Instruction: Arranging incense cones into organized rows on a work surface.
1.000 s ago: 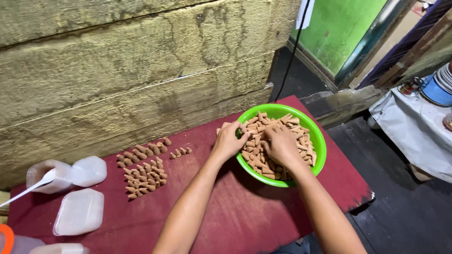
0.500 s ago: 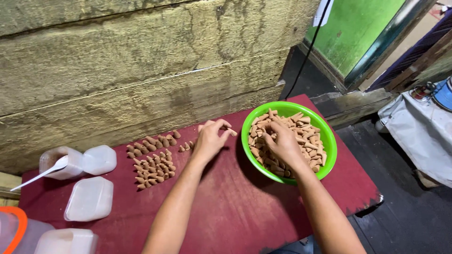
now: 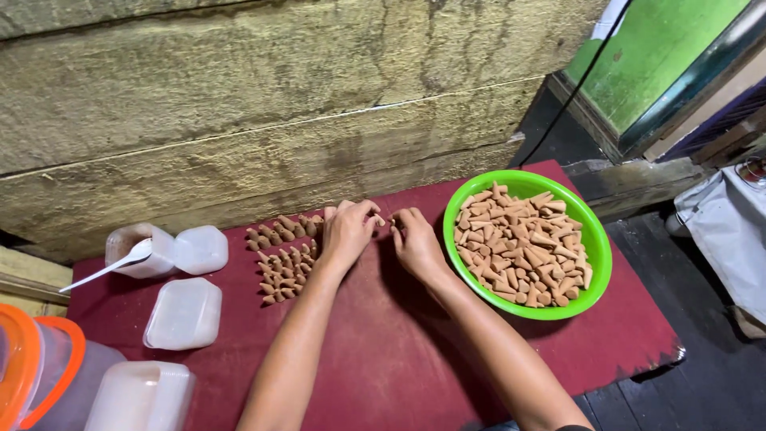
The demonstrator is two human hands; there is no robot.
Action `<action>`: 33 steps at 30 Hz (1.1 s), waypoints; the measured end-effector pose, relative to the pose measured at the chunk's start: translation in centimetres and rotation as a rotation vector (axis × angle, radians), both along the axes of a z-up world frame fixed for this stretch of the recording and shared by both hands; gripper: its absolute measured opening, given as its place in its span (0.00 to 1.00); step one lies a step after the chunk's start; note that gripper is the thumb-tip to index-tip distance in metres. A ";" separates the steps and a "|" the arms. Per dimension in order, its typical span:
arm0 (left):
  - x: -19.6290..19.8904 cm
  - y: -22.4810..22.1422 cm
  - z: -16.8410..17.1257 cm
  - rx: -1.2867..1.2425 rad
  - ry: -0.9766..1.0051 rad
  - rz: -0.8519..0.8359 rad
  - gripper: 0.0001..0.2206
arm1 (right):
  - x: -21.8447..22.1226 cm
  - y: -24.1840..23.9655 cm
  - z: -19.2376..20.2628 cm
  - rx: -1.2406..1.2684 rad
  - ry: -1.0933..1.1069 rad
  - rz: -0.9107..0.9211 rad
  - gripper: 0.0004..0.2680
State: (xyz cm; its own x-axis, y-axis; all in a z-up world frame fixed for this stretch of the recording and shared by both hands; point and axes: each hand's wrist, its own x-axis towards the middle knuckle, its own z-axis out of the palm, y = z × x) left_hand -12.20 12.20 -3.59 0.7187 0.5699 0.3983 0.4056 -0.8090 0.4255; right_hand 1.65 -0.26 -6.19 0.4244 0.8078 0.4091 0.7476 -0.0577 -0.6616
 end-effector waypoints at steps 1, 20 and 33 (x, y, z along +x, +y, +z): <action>0.1 0.1 -1.0 -0.003 -0.001 0.004 0.06 | 0.2 0.5 -1.3 -0.003 -0.001 0.004 0.07; -0.7 0.4 -4.2 0.089 0.164 -0.004 0.09 | 1.7 4.2 -8.3 -0.148 -0.001 0.005 0.07; -0.1 2.4 -9.9 0.194 0.215 -0.019 0.06 | 1.6 3.6 -5.5 -0.264 -0.056 0.035 0.11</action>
